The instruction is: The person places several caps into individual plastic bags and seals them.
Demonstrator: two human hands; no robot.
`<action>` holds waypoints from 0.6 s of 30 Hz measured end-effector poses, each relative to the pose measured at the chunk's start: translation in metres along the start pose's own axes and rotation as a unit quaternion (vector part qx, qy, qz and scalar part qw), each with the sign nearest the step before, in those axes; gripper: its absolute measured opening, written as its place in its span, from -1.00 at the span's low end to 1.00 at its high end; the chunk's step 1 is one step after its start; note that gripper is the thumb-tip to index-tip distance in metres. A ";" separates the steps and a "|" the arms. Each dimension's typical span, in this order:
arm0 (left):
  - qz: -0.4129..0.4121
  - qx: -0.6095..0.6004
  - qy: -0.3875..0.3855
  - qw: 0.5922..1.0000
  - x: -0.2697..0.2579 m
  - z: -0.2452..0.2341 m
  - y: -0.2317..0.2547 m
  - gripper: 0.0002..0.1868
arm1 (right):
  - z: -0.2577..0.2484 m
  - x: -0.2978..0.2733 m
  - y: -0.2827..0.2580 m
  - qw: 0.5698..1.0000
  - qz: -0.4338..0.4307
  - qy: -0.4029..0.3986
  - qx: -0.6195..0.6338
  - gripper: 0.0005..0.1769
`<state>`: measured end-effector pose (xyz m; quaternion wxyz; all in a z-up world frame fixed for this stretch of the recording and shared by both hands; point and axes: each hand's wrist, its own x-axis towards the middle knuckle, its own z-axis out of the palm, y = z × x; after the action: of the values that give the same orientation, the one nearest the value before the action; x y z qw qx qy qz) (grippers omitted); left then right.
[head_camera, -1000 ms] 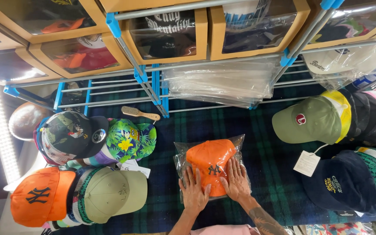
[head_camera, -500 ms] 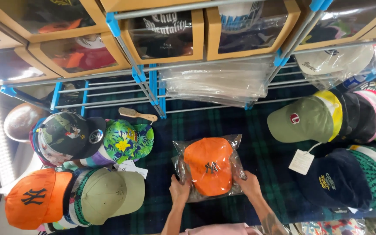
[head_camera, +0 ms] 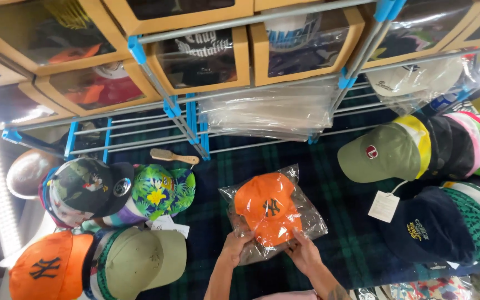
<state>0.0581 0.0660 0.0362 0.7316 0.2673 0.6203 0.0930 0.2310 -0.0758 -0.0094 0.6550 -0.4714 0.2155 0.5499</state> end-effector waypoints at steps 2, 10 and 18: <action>0.060 -0.032 -0.029 0.997 0.002 0.006 0.004 -0.68 | 0.015 -0.004 -0.008 0.999 -0.034 0.000 0.019 -0.69; 0.177 -0.154 -0.211 0.949 -0.001 -0.001 0.011 -0.72 | 0.039 -0.069 -0.040 0.987 -0.049 -0.129 0.081 -0.53; 0.124 -0.140 -0.217 0.958 0.023 -0.016 0.005 -0.85 | 0.036 -0.092 -0.016 0.978 -0.033 -0.175 0.107 -0.39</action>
<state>0.0484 0.0853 0.0175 0.8615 0.2507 0.3891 0.2088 0.2089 -0.0919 0.0871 0.7473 -0.3017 0.1396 0.5754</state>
